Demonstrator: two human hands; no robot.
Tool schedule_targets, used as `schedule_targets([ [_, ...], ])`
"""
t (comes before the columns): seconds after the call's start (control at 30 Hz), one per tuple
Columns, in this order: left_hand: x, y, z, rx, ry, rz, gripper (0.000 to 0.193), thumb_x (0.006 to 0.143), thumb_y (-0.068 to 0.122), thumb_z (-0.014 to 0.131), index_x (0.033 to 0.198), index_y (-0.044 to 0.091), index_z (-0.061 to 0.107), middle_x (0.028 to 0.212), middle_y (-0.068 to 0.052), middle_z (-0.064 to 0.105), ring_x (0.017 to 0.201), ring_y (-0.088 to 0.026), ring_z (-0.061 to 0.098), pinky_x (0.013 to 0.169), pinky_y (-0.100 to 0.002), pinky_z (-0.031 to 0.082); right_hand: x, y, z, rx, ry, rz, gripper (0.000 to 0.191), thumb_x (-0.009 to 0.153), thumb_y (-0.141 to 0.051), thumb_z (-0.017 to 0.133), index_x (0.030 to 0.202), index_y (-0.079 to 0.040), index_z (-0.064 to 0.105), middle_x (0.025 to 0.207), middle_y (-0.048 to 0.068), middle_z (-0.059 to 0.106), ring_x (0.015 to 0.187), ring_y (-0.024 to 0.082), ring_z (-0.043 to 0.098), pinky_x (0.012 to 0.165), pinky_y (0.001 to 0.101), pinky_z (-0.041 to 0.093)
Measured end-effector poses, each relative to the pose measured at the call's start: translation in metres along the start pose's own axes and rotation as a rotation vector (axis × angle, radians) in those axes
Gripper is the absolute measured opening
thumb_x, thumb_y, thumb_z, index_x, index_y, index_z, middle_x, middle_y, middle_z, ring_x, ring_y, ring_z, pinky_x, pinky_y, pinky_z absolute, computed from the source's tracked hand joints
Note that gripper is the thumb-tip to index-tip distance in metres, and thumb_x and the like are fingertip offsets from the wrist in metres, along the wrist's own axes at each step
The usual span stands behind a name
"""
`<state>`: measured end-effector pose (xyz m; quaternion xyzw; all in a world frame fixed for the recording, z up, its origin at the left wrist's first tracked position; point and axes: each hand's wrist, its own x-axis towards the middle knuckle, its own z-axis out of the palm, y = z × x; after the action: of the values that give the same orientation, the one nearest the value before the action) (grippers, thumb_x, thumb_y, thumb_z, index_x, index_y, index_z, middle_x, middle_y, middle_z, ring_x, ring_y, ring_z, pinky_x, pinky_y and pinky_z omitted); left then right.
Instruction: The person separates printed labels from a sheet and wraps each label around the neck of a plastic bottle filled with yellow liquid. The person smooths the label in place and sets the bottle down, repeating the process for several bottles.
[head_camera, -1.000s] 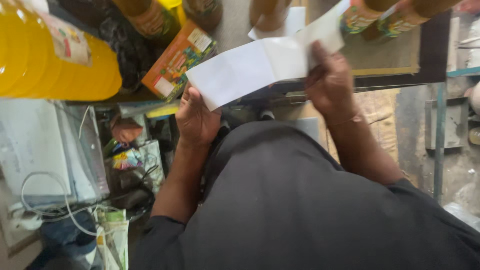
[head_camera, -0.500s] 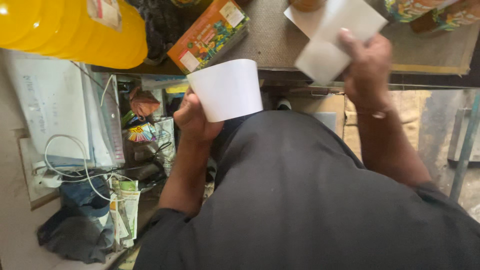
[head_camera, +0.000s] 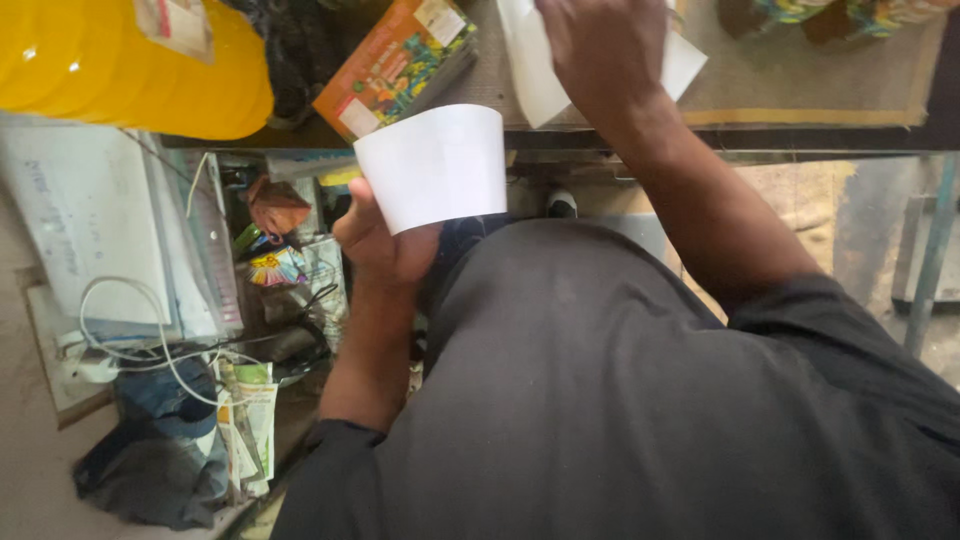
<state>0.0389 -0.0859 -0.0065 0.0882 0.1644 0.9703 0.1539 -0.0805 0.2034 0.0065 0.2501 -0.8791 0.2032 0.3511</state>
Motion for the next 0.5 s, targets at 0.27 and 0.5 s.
schedule_targets([
  [0.27, 0.007, -0.014, 0.012, -0.112, -0.002, 0.041, 0.072, 0.105, 0.048, 0.062, 0.153, -0.005, 0.051, 0.149, -0.018, 0.056, 0.142, -0.033, 0.05, 0.125, -0.052, 0.032, -0.045, -0.057, -0.032, 0.277, 0.071, -0.058, 0.052, 0.1, -0.025, 0.091, 0.117, -0.007, 0.045, 0.116, 0.012, 0.051, 0.104, 0.026, 0.054, 0.085, 0.0374, 0.053],
  [0.5, 0.023, -0.03, 0.022, -0.203, 0.007, 0.06, 0.065, 0.109, 0.048, 0.058, 0.147, -0.004, 0.05, 0.149, -0.016, 0.057, 0.142, -0.03, 0.052, 0.127, -0.048, 0.033, -0.031, -0.062, -0.022, 0.344, 0.251, -0.059, 0.065, 0.096, -0.027, 0.095, 0.122, -0.009, 0.038, 0.123, 0.014, 0.043, 0.102, 0.024, 0.049, 0.081, 0.0329, 0.051],
])
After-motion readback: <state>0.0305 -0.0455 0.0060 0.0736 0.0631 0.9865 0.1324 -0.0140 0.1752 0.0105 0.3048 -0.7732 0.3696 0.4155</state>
